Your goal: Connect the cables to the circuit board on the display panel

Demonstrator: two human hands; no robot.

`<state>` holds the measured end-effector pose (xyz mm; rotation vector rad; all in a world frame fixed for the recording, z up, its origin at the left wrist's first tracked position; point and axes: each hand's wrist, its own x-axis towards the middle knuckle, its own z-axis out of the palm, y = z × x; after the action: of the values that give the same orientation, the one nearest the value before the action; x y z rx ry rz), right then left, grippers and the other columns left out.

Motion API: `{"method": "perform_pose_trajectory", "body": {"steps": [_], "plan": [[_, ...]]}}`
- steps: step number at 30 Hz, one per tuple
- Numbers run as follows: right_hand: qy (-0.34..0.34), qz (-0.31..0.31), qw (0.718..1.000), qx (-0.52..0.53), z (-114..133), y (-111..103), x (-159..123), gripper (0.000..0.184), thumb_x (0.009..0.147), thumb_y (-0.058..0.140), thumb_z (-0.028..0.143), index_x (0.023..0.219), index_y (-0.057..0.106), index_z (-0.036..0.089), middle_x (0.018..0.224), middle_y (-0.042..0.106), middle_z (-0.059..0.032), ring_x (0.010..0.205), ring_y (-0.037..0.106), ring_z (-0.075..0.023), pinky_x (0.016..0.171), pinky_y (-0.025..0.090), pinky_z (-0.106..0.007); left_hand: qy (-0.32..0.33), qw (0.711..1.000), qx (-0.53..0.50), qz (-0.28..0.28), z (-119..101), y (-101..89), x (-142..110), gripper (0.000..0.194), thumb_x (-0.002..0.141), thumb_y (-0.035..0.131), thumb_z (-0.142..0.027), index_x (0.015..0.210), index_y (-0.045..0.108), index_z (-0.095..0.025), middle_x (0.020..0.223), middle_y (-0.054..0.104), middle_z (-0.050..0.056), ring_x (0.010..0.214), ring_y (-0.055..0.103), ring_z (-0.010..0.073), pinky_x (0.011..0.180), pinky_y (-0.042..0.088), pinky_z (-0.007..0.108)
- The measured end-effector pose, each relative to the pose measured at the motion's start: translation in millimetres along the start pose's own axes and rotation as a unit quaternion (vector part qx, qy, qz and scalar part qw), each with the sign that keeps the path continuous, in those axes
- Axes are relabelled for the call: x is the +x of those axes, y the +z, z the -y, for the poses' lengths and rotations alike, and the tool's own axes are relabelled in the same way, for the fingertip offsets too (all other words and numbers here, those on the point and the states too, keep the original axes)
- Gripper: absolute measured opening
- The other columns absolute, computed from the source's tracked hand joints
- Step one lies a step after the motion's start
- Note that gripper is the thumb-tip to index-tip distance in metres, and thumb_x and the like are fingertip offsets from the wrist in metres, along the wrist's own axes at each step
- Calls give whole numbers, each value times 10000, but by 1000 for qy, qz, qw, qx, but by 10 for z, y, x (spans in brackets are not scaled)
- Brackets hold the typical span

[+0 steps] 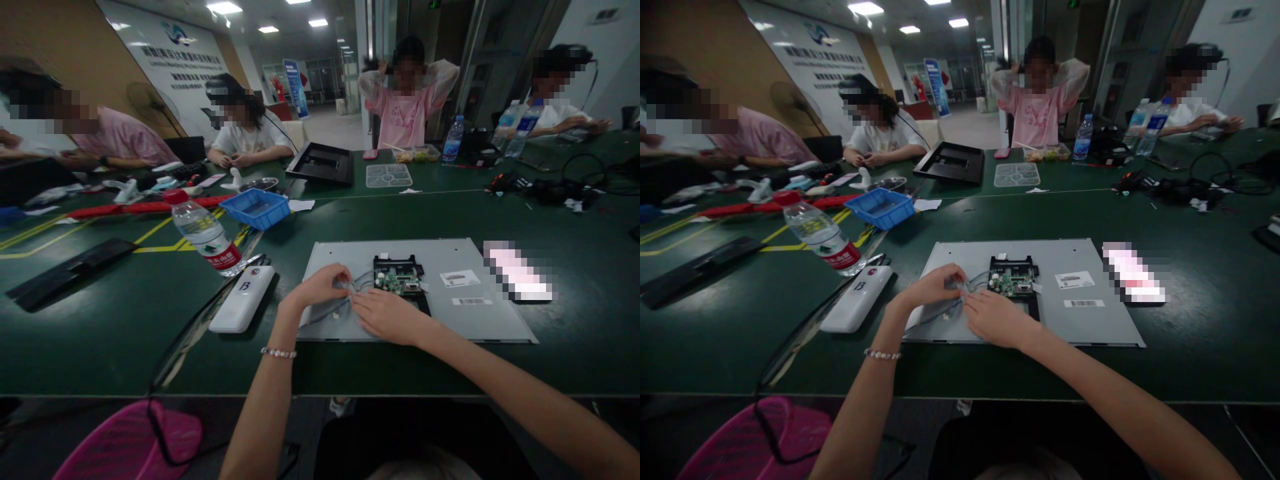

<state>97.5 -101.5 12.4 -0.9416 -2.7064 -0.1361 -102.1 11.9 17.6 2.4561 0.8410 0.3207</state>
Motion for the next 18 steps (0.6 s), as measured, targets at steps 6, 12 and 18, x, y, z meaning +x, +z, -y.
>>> {"method": "perform_pose_trajectory", "body": {"steps": [6, 12, 18], "plan": [[15, 6, 1000, -15, 135, -2, -61, 391, 937, 387, 310, 1171, 561, 49, 1222, 589, -171, 1152, 516, -245, 1012, 354, -395, 9, 1000, 25, -17, 94, 10, 1, 121, 815, 519, -241, 915, 575, -204, 906, 568, 27, 831, 546, 162, 792, 447, 304], [15, 12, 1000, -1, 156, -33, -46, 299, 937, 379, 238, 1067, 595, 78, 1114, 634, -159, 1086, 554, -234, 968, 385, -391, -40, 996, 56, -60, 130, -19, -11, 96, 793, 512, -195, 872, 566, -190, 875, 571, 27, 808, 552, 167, 773, 457, 305], [12, 0, 1000, 20, 154, -14, -75, 232, 914, 398, 146, 1020, 596, 87, 1049, 650, -150, 1039, 577, -218, 905, 420, -358, -61, 992, 76, -76, 115, -27, -9, 84, 797, 509, -226, 849, 563, -188, 856, 568, 33, 786, 559, 175, 751, 456, 306]]}}
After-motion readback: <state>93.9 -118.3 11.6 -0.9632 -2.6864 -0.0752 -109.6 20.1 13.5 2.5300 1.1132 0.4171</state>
